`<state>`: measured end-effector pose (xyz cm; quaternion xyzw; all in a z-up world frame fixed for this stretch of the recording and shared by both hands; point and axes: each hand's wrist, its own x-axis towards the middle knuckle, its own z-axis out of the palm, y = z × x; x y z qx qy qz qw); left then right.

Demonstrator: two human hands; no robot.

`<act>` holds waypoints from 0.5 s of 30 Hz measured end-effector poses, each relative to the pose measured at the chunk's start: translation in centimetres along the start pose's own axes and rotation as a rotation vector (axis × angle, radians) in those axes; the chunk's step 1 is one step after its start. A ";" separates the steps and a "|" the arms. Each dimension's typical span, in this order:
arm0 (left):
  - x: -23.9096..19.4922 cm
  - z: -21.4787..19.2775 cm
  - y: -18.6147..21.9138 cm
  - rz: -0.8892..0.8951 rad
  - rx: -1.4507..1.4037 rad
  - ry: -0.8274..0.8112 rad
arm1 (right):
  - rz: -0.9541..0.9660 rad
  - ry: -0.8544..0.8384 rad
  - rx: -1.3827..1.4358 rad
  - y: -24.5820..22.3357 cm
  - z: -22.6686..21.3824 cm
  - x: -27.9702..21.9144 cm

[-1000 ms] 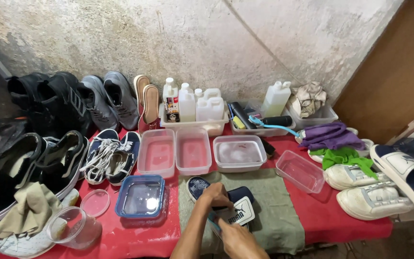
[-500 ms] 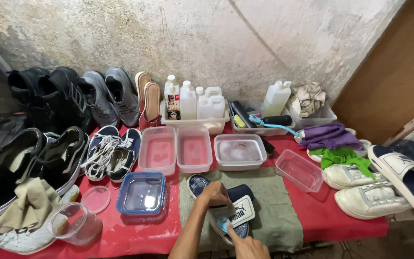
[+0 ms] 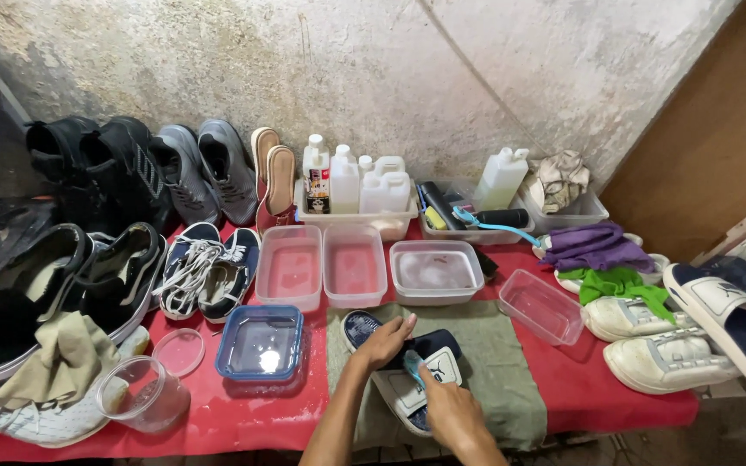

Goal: The person scrubs a dark blue slide sandal with a light blue toothbrush, focusing on the white logo and strap. They repeatedly dip the brush into a container of water and continue scrubbing the shoe's surface.

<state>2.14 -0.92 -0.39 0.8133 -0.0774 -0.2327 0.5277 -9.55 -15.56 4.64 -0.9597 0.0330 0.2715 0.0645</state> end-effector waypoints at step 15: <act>-2.6 -0.9 1.7 0.016 -0.058 -0.007 | -0.083 -0.015 0.056 -3.8 0.9 -4.0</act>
